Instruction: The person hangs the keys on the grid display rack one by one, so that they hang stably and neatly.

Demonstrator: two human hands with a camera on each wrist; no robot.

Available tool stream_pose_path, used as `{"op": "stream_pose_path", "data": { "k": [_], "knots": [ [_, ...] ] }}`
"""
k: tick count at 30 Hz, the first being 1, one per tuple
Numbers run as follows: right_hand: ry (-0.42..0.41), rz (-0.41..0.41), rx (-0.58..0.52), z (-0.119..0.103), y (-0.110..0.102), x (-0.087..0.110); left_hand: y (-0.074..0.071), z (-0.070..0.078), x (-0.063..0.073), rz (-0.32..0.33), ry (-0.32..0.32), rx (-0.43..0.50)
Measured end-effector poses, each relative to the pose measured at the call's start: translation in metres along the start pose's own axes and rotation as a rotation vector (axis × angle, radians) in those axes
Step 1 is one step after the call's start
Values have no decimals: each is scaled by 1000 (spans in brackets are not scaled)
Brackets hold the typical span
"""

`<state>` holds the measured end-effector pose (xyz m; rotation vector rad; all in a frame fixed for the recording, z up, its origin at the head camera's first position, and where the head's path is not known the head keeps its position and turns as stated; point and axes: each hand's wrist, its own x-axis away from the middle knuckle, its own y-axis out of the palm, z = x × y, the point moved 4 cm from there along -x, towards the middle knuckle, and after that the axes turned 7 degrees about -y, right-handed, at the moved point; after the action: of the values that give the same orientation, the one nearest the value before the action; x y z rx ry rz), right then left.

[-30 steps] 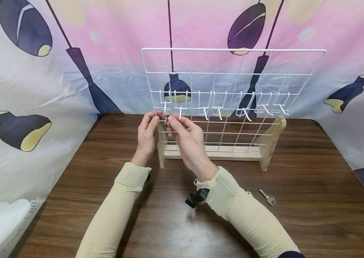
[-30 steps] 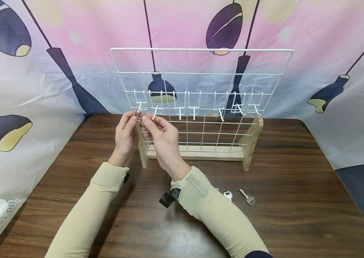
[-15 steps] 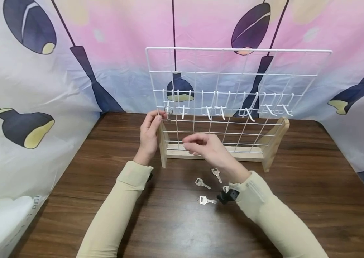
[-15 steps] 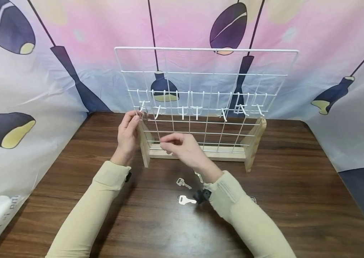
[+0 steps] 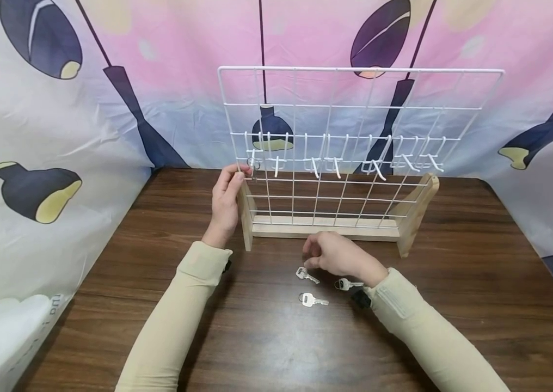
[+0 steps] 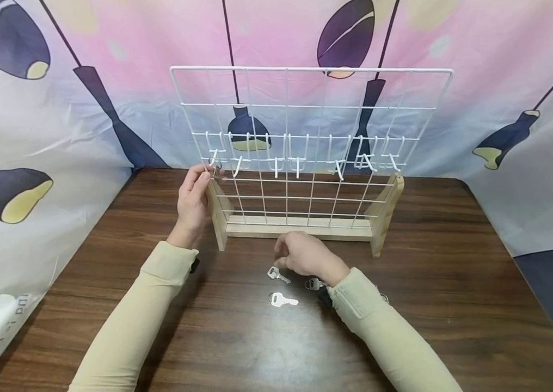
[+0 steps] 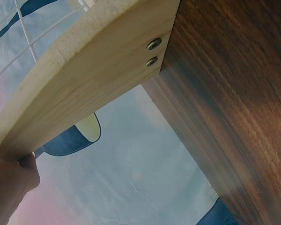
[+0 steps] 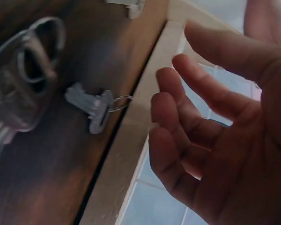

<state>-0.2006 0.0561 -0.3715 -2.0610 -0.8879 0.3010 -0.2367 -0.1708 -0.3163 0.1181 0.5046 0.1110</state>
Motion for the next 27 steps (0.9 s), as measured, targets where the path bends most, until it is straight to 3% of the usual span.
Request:
{"op": "stream_pose_path", "data": {
  "k": [7, 27],
  "knots": [
    [0, -54, 167, 0, 14, -3, 1, 0, -2, -6, -7, -7],
    [-93, -76, 199, -7, 23, -4, 1, -1, 0, -17, 42, 47]
  ]
}}
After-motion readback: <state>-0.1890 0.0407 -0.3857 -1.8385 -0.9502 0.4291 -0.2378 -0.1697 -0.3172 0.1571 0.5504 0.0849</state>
